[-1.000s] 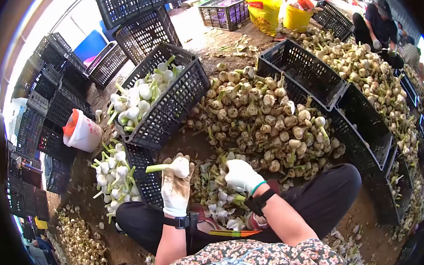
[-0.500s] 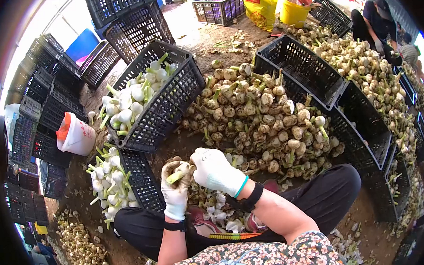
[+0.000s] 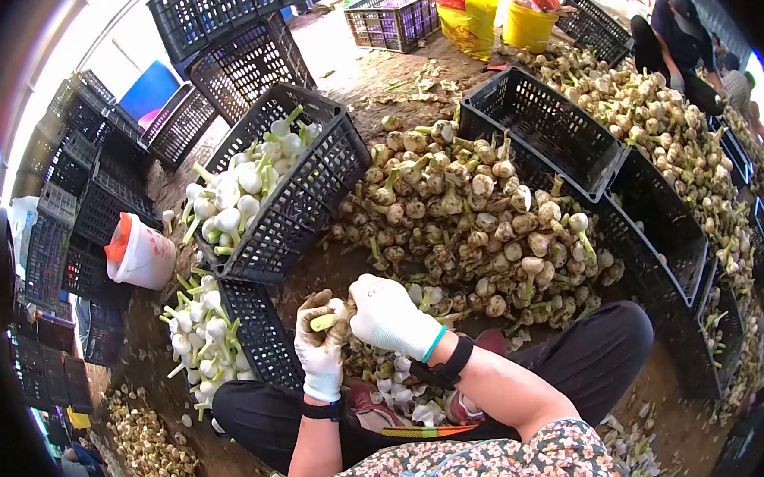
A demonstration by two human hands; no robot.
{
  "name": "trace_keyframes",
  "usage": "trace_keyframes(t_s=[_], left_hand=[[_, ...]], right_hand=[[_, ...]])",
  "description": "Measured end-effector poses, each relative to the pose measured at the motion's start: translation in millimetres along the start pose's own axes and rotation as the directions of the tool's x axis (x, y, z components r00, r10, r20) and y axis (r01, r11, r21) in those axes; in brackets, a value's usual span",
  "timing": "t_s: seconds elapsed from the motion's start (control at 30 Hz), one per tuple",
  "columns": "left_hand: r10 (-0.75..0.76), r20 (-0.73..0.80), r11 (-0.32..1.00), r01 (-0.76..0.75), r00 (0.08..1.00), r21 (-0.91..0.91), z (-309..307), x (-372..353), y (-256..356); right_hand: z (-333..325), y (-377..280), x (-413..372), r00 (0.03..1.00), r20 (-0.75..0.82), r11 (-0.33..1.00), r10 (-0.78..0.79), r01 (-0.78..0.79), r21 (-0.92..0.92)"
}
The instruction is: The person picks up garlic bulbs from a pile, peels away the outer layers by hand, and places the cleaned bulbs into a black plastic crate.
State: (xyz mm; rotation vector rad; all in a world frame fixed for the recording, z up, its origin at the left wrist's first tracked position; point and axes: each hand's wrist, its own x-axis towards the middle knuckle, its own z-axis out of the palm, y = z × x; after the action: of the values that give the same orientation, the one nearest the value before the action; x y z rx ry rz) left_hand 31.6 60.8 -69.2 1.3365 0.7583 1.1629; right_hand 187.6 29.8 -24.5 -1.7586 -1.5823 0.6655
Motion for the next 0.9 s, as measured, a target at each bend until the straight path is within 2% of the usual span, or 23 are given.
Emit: trace_keyframes(t_s=[0.03,0.1,0.17,0.2,0.23,0.3,0.33,0.37,0.43,0.47,0.5,0.53,0.57,0.6,0.63,0.67,0.7,0.73,0.77,0.8,0.83,0.9], left_hand=[[0.000,0.006,1.000,0.000,1.000,0.000,-2,2,0],[-0.108,0.049,0.949,0.118,0.993,-0.293,-5,4,7],[-0.206,0.068,0.831,0.211,0.976,-0.514,-3,10,21],[-0.186,0.095,0.786,0.206,0.978,-0.583,-7,14,17],[-0.162,0.121,0.735,0.201,0.979,-0.648,-11,19,14],[-0.154,0.105,0.624,0.179,0.983,-0.761,-12,29,9],[-0.226,0.091,0.491,0.195,0.970,-0.849,-11,35,9],[-0.221,0.093,0.486,0.193,0.971,-0.852,-10,41,10],[-0.295,0.152,0.316,0.247,0.943,-0.916,-5,64,19],[-0.384,0.112,0.322,0.246,0.917,-0.914,-6,77,21],[-0.395,0.064,0.404,0.236,0.916,-0.884,-10,96,16],[-0.400,0.040,0.413,0.219,0.916,-0.884,-16,121,16],[-0.408,0.011,0.425,0.200,0.913,-0.883,-17,145,13],[-0.276,-0.010,0.499,0.135,0.961,-0.856,-6,164,34],[-0.137,-0.024,0.564,0.058,0.990,-0.824,3,181,58],[-0.113,0.021,0.611,0.086,0.993,-0.787,-2,197,61],[-0.176,0.058,0.550,0.147,0.983,-0.822,-7,209,58],[-0.065,0.096,0.594,0.116,0.993,-0.796,-1,208,57],[0.043,0.139,0.634,0.081,0.989,-0.769,6,203,55],[-0.110,0.123,0.646,0.165,0.986,-0.745,6,198,44],[-0.194,0.123,0.673,0.223,0.973,-0.706,4,194,28],[-0.388,0.020,0.628,0.280,0.922,-0.726,10,170,3]], right_hand=[[2,2,1,1.000,0.016,0.998,0.017,-0.016,-0.059],[0,10,4,1.000,0.008,1.000,0.009,-0.009,0.001],[-3,17,11,0.996,-0.075,0.999,0.038,-0.036,0.033],[-3,26,14,0.995,-0.087,0.999,0.038,-0.037,0.017],[-6,30,16,0.991,-0.085,0.994,0.106,-0.107,-0.017],[9,58,15,0.982,-0.127,0.990,0.141,-0.138,0.030],[10,63,14,0.986,-0.071,0.988,0.150,-0.152,-0.025],[9,69,17,0.913,0.250,0.944,0.324,-0.294,-0.150],[27,110,15,0.736,0.604,0.947,0.306,-0.173,-0.269],[27,127,27,0.748,0.584,0.942,0.317,-0.178,-0.284],[25,142,40,0.848,0.406,0.936,0.340,-0.262,-0.236],[14,139,52,0.907,0.215,0.929,0.361,-0.329,-0.171],[-1,140,72,0.951,-0.099,0.956,0.291,-0.292,0.012],[-20,139,99,0.872,-0.264,0.910,0.412,-0.380,0.167],[-25,161,128,0.795,-0.456,0.910,0.400,-0.404,0.093],[-22,203,156,0.785,-0.600,0.932,0.152,-0.316,-0.176],[-44,202,178,0.804,-0.586,0.894,0.100,-0.330,-0.301],[-61,191,196,0.832,-0.527,0.761,0.173,-0.452,-0.465],[-66,200,211,0.873,-0.471,0.700,0.130,-0.417,-0.579],[-68,205,216,0.915,-0.372,0.631,0.156,-0.382,-0.675],[-69,215,222,0.945,-0.270,0.557,0.187,-0.328,-0.763],[-70,223,224,0.898,-0.174,0.452,0.404,-0.361,-0.815]])
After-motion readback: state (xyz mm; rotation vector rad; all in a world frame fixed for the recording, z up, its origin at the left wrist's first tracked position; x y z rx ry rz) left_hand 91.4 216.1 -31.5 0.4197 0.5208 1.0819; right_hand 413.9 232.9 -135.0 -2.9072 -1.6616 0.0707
